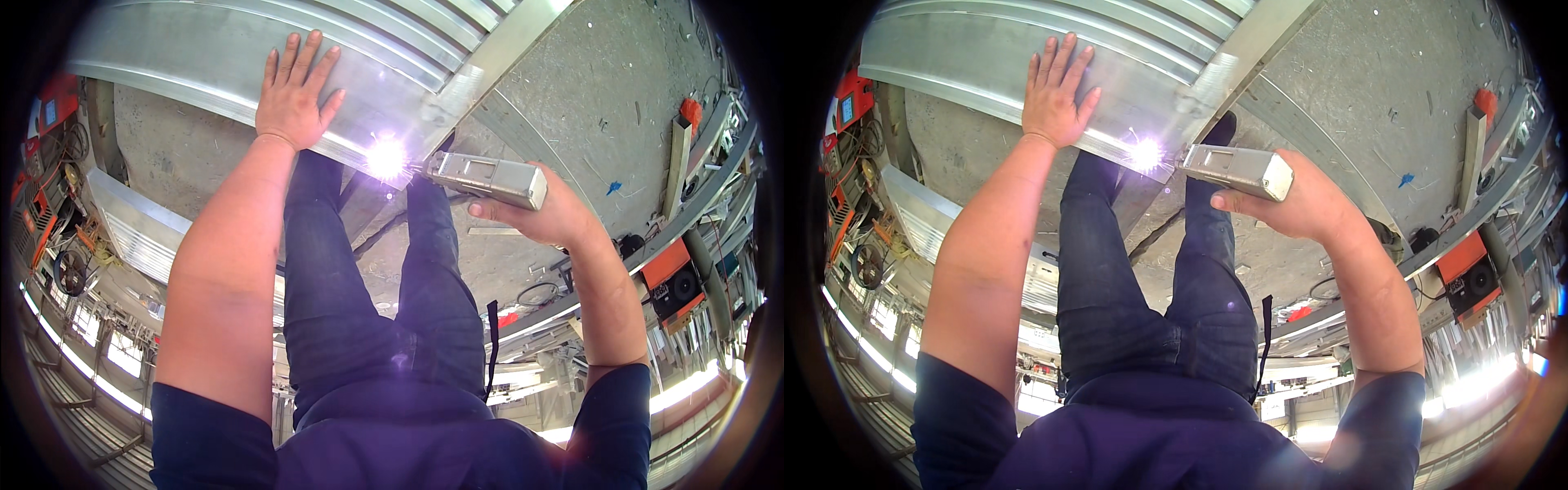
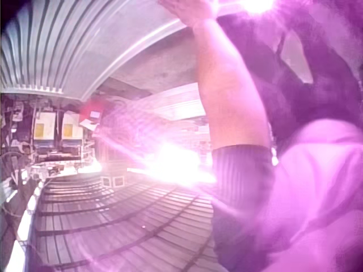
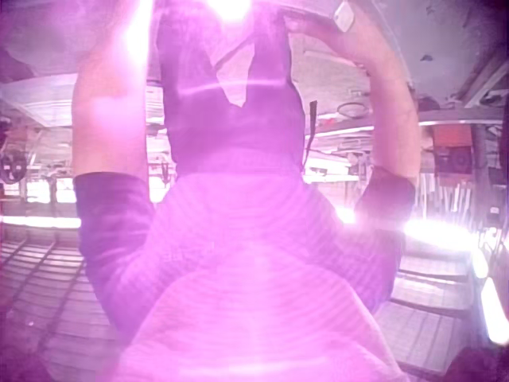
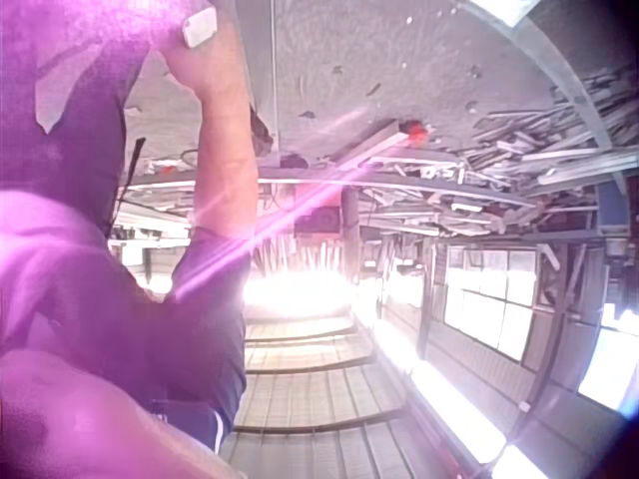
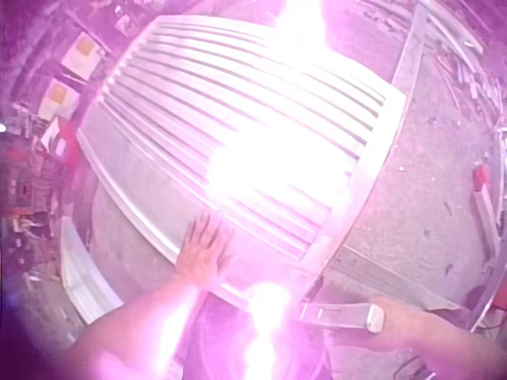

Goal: The person aligns a metal strip along the edge of a slatted metal panel and uses a handheld welding tool to tack and weld the seam. They reposition the panel and continue welding along different edges, then flip the panel to weld the opposite side.

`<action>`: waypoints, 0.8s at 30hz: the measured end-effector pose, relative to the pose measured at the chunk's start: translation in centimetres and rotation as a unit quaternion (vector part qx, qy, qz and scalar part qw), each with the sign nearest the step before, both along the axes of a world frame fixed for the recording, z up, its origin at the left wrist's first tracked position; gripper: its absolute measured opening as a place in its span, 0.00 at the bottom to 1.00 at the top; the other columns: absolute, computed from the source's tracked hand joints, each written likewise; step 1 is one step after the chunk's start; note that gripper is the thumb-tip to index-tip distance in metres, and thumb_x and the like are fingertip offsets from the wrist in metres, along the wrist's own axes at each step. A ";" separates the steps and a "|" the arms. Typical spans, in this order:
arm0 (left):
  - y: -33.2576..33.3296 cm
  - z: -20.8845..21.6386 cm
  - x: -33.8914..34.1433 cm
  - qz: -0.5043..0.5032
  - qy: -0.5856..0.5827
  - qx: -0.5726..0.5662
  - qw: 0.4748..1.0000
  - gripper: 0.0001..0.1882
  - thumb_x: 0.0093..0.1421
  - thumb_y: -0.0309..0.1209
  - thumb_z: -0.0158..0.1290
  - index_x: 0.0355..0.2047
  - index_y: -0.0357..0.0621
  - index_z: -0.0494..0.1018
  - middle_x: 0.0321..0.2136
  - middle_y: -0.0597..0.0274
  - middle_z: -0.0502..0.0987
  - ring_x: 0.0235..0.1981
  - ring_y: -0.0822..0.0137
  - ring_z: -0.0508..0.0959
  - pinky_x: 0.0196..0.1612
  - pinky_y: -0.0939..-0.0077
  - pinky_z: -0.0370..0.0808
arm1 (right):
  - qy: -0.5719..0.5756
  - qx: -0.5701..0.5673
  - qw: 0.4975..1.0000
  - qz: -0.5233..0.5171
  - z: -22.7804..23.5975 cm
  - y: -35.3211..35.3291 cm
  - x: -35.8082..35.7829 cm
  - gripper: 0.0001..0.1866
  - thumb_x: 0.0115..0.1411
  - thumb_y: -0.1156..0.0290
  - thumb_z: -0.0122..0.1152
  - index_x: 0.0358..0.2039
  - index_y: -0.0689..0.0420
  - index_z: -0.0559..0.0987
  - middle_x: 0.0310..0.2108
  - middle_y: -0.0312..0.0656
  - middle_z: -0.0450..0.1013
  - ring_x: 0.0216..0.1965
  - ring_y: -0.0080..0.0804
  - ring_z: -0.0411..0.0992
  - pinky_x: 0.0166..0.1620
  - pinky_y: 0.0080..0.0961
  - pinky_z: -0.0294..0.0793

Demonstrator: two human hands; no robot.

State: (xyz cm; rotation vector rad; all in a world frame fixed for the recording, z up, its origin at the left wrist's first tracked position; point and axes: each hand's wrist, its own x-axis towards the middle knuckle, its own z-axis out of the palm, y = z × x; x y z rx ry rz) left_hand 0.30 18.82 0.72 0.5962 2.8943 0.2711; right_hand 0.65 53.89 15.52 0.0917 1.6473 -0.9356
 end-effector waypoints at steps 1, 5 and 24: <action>0.0 0.0 0.0 0.000 0.000 -0.001 1.000 0.33 0.64 0.49 0.49 0.68 0.60 0.59 0.71 0.62 0.52 0.72 0.52 0.50 0.71 0.47 0.47 | 0.001 0.001 1.000 -0.005 0.0 0.1 0.1 0.25 0.54 0.49 0.72 0.46 0.53 0.82 0.31 0.41 0.79 0.31 0.33 0.75 0.38 0.31 0.76; 0.0 0.0 0.1 0.001 -0.004 -0.005 1.000 0.33 0.64 0.49 0.49 0.68 0.61 0.59 0.71 0.63 0.51 0.72 0.53 0.49 0.71 0.47 0.47 | -0.010 0.020 1.000 0.008 0.0 0.3 0.1 0.25 0.54 0.49 0.72 0.46 0.53 0.82 0.32 0.41 0.79 0.31 0.32 0.76 0.38 0.30 0.76; -0.1 -0.1 0.1 -0.001 -0.006 0.002 1.000 0.34 0.64 0.50 0.48 0.69 0.62 0.57 0.72 0.62 0.51 0.72 0.53 0.48 0.71 0.47 0.46 | -0.030 0.011 0.999 -0.013 0.3 1.7 -0.1 0.25 0.54 0.54 0.74 0.48 0.53 0.81 0.38 0.40 0.81 0.39 0.32 0.77 0.45 0.29 0.75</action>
